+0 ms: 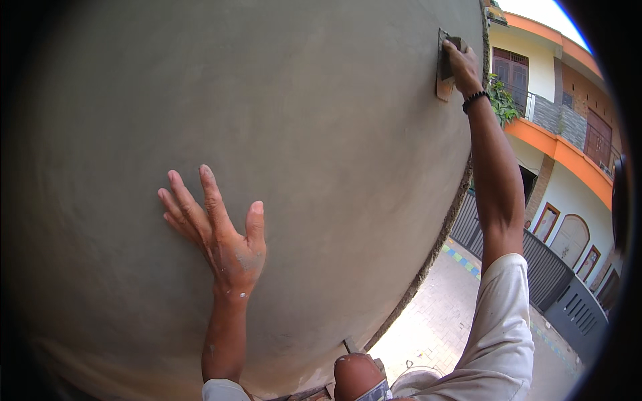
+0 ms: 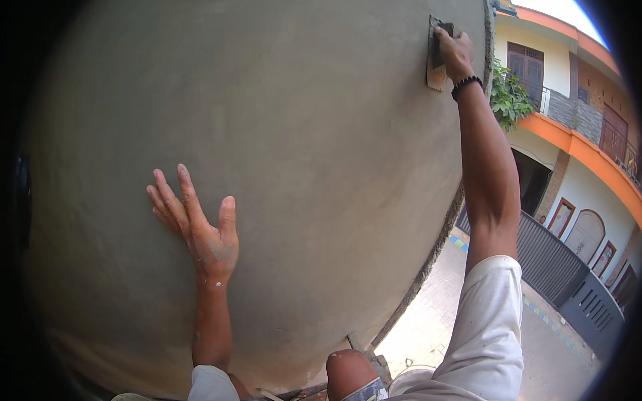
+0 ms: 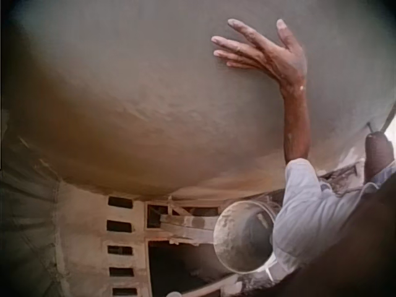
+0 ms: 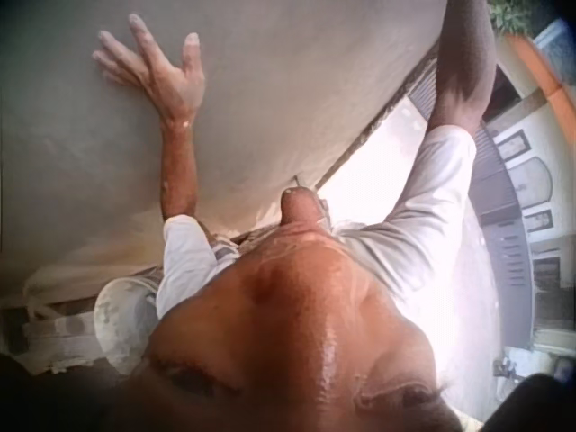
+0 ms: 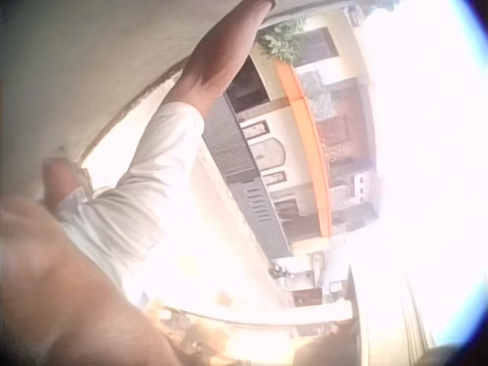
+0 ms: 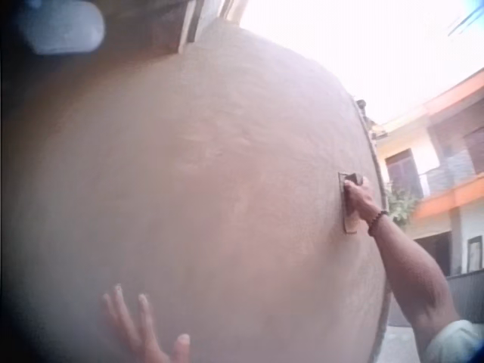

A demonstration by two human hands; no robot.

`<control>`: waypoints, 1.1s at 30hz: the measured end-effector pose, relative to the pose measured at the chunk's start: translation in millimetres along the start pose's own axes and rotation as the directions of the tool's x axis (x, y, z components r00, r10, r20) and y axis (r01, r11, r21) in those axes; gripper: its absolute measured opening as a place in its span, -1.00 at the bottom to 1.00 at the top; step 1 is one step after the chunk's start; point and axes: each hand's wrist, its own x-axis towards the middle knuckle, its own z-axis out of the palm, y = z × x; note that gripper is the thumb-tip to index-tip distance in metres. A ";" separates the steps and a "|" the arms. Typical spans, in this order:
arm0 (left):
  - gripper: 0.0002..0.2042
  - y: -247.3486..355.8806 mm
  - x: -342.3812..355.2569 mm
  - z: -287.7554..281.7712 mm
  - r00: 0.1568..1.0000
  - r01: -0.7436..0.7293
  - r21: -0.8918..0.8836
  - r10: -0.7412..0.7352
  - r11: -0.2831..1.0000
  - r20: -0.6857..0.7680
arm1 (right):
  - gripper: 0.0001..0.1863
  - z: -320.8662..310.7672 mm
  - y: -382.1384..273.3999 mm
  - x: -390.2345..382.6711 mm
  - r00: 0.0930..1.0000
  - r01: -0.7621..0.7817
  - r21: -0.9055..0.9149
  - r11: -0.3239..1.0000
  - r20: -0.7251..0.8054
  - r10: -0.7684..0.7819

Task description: The person smooths wet plaster on a large curved wall using a wooden float and a metal trowel, occasionally splashing water from a cup onto the surface to aid in smoothing.

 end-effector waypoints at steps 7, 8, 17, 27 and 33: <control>-0.25 -9.7 -23.7 -9.5 0.990 0.101 0.001 -0.101 0.995 -0.096 | -0.45 60.2 -80.6 -140.2 0.876 0.481 -0.240 0.843 0.117 -0.467; -0.25 -8.1 -28.0 -8.9 0.989 0.105 -0.029 -0.107 0.994 -0.100 | -0.49 59.1 -92.5 -104.0 0.860 0.510 -0.172 0.843 0.110 -0.498; -0.23 -32.0 -45.5 -17.8 0.991 0.133 -0.033 -0.133 0.991 -0.001 | -0.43 84.5 -59.6 -192.2 0.895 0.445 -0.250 0.860 0.078 -0.440; -0.23 -32.1 -45.9 -13.2 0.993 0.113 -0.010 -0.113 0.994 0.038 | -0.54 62.5 -18.1 -136.5 0.990 0.142 0.057 0.988 -0.010 -0.142; -0.20 -19.0 -61.0 -0.5 0.990 0.082 -0.070 -0.072 0.994 0.125 | -0.29 92.4 -126.4 -65.0 0.876 0.474 -0.404 0.782 0.304 -0.374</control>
